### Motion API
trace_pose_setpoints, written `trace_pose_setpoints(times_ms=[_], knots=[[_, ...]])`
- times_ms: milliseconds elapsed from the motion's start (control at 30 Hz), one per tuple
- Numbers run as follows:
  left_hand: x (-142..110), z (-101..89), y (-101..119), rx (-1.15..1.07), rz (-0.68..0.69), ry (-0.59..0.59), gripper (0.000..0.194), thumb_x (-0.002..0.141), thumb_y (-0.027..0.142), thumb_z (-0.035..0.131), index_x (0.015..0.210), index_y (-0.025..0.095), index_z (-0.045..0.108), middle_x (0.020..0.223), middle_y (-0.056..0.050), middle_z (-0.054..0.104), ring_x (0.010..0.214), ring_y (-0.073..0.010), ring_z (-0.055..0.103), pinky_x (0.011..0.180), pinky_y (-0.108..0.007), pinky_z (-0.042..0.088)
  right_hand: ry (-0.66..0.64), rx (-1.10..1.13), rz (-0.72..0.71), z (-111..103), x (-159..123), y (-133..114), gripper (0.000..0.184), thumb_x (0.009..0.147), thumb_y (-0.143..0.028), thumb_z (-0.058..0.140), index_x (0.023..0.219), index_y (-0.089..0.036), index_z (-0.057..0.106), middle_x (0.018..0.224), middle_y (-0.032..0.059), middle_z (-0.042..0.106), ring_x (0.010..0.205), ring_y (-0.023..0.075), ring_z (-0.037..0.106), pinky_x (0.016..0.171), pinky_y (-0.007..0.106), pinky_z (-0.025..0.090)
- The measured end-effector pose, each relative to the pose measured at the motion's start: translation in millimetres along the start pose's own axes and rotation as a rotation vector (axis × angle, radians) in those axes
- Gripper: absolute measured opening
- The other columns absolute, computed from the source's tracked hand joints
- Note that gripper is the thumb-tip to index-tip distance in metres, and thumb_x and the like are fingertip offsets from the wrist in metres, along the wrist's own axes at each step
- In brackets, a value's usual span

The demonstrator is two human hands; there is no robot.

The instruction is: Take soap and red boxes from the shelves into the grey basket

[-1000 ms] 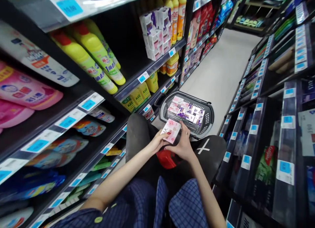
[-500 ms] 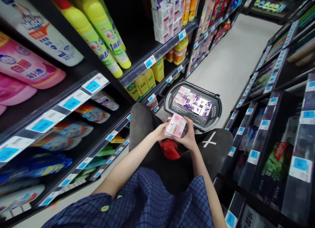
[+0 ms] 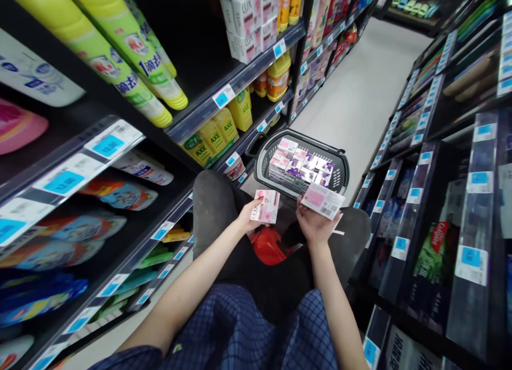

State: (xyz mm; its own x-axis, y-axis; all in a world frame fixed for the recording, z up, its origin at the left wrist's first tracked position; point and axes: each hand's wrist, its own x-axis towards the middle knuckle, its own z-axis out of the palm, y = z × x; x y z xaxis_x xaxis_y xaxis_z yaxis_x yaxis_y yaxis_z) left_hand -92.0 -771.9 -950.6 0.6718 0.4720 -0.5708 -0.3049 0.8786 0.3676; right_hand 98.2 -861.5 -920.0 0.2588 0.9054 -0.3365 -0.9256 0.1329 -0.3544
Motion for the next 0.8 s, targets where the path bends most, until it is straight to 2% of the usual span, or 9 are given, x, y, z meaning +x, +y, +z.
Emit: trace_pose_setpoints(times_ms=[133, 233, 367, 400, 467, 567, 667, 733, 800], knots=[[0.5, 2.2, -0.9, 0.026, -0.009, 0.009, 0.052, 0.085, 0.031, 0.043, 0.128, 0.001, 0.05, 0.092, -0.019, 0.071, 0.057, -0.0251, 0.066, 0.04, -0.032, 0.049, 0.04, -0.012, -0.128, -4.3, 11.1, -0.9, 0.052, 0.067, -0.06, 0.061, 0.107, -0.026, 0.062, 0.11, 0.0028, 0.065, 0.106, 0.0211, 0.059, 0.095, 0.038, 0.048], [0.5, 2.2, -0.9, 0.033, -0.017, 0.019, 0.053, 0.086, 0.029, 0.041, 0.13, 0.0, 0.048, 0.092, -0.02, 0.071, 0.056, -0.0252, 0.066, 0.04, -0.032, 0.049, 0.129, -0.157, -0.211, -13.4, 21.4, 3.6, 0.05, 0.068, -0.057, 0.06, 0.106, -0.024, 0.059, 0.106, 0.0038, 0.064, 0.103, 0.0203, 0.059, 0.099, 0.043, 0.046], [0.1, 1.9, -0.6, 0.035, -0.013, 0.024, 0.052, 0.086, 0.029, 0.041, 0.13, 0.001, 0.049, 0.092, -0.02, 0.071, 0.056, -0.0247, 0.066, 0.04, -0.032, 0.049, 0.404, -0.694, -0.405, -35.4, 35.0, 14.4, 0.062, 0.06, -0.05, 0.069, 0.11, -0.018, 0.053, 0.105, 0.0072, 0.06, 0.103, 0.0224, 0.058, 0.095, 0.045, 0.046], [0.3, 1.7, -0.8, 0.035, -0.01, 0.028, 0.051, 0.087, 0.029, 0.041, 0.13, 0.002, 0.049, 0.092, -0.02, 0.071, 0.057, -0.0247, 0.067, 0.04, -0.031, 0.05, 0.449, -0.832, -0.445, -40.0, 36.6, 16.4, 0.064, 0.061, -0.051, 0.069, 0.113, -0.017, 0.051, 0.107, 0.0087, 0.058, 0.104, 0.0235, 0.057, 0.095, 0.045, 0.046], [1.1, 1.2, -1.5, 0.029, 0.0, 0.056, 0.049, 0.087, 0.026, 0.042, 0.128, 0.002, 0.05, 0.088, -0.019, 0.072, 0.057, -0.0244, 0.067, 0.041, -0.03, 0.05, 0.458, -1.057, -0.508, -44.6, 36.2, 17.8, 0.069, 0.066, -0.055, 0.064, 0.119, -0.014, 0.047, 0.113, 0.0122, 0.054, 0.107, 0.0258, 0.055, 0.094, 0.048, 0.046], [2.6, 1.0, -2.8, 0.006, 0.022, 0.114, 0.043, 0.088, 0.021, 0.042, 0.124, 0.001, 0.052, 0.073, -0.014, 0.071, 0.055, -0.0238, 0.066, 0.042, -0.031, 0.052, 0.302, -1.35, -0.708, -36.9, 27.1, 14.0, 0.078, 0.067, -0.055, 0.065, 0.127, -0.012, 0.041, 0.118, 0.016, 0.047, 0.112, 0.0286, 0.052, 0.096, 0.05, 0.045], [2.9, 3.0, -2.9, -0.015, 0.065, 0.141, 0.038, 0.089, 0.019, 0.043, 0.122, 0.003, 0.053, 0.07, -0.011, 0.07, 0.057, -0.0237, 0.067, 0.048, -0.034, 0.055, 0.018, -1.644, -1.063, -19.1, 14.0, 9.1, 0.095, 0.061, -0.05, 0.073, 0.138, -0.014, 0.031, 0.122, 0.0169, 0.041, 0.118, 0.0319, 0.046, 0.099, 0.054, 0.042], [2.8, 4.7, -2.3, -0.032, 0.103, 0.165, 0.036, 0.088, 0.017, 0.045, 0.121, 0.005, 0.054, 0.074, -0.011, 0.071, 0.061, -0.0228, 0.069, 0.056, -0.035, 0.057, -0.161, -1.74, -1.285, -9.7, 7.3, 9.7, 0.102, 0.061, -0.048, 0.075, 0.143, -0.016, 0.023, 0.123, 0.0165, 0.038, 0.119, 0.0323, 0.045, 0.098, 0.055, 0.044], [2.9, 5.4, -1.8, -0.058, 0.128, 0.202, 0.034, 0.087, 0.013, 0.047, 0.119, 0.006, 0.055, 0.075, -0.01, 0.072, 0.064, -0.0205, 0.07, 0.064, -0.033, 0.058, -0.305, -1.728, -1.461, -6.1, 3.2, 14.5, 0.1, 0.066, -0.046, 0.074, 0.145, -0.019, 0.018, 0.121, 0.015, 0.036, 0.117, 0.0312, 0.047, 0.094, 0.053, 0.049]])
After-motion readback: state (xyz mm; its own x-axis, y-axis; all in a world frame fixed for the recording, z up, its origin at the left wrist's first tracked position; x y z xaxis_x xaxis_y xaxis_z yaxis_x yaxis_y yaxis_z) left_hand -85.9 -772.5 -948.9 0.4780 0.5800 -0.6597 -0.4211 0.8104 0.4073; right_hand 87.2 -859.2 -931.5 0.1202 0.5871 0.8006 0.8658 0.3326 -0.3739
